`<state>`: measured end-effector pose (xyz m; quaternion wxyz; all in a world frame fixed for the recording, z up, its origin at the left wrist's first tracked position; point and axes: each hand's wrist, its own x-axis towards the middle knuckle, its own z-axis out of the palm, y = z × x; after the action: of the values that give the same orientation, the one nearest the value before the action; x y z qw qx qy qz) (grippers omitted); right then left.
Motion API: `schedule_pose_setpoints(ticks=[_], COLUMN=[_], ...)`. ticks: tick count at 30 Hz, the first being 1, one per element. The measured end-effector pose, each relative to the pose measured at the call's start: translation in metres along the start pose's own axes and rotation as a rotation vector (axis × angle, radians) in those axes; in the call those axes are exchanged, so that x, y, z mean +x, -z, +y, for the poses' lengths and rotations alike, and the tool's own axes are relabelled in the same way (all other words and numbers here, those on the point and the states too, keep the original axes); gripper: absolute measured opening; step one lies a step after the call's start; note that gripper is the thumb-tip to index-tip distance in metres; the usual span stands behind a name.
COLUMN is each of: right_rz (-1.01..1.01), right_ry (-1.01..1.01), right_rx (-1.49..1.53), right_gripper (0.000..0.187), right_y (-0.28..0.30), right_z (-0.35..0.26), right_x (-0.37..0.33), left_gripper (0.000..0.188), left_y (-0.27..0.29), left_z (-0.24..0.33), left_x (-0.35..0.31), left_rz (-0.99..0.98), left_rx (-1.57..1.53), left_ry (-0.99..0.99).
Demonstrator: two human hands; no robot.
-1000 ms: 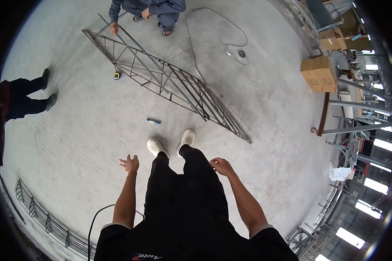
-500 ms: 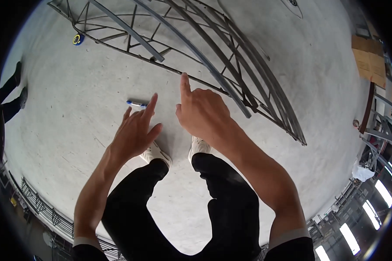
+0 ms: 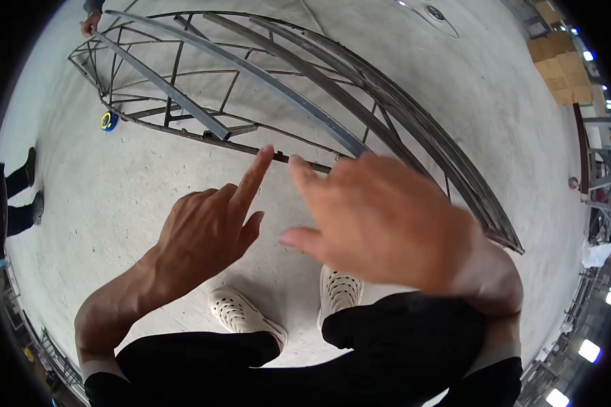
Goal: Marking and applying adhesive to components of a large metal frame structure on a factory floor.
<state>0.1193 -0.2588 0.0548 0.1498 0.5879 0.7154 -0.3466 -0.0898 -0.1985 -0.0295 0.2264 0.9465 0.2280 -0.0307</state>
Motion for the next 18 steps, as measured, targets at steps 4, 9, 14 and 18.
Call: schedule_pose_setpoints(ticks=[4, 9, 14, 18], right_rz=[0.240, 0.564, 0.609, 0.646], right_ry=[-0.158, -0.244, -0.203, -0.123], right_rx=[0.255, 0.215, 0.147, 0.203], right_gripper=[0.054, 0.038, 0.026, 0.024], right_y=[0.039, 0.023, -0.001, -0.008], right_z=[0.026, 0.058, 0.060, 0.065], right_x=[-0.051, -0.070, -0.033, -0.013], left_gripper=[0.089, 0.092, 0.095, 0.096], left_y=[0.001, 0.007, 0.004, 0.002], left_z=[0.009, 0.016, 0.013, 0.015], left_x=[0.005, 0.008, 0.012, 0.008], left_rz=[-0.028, -0.066, -0.076, -0.102], left_rx=[0.109, 0.130, 0.082, 0.016], left_ry=[0.034, 0.053, 0.009, 0.035])
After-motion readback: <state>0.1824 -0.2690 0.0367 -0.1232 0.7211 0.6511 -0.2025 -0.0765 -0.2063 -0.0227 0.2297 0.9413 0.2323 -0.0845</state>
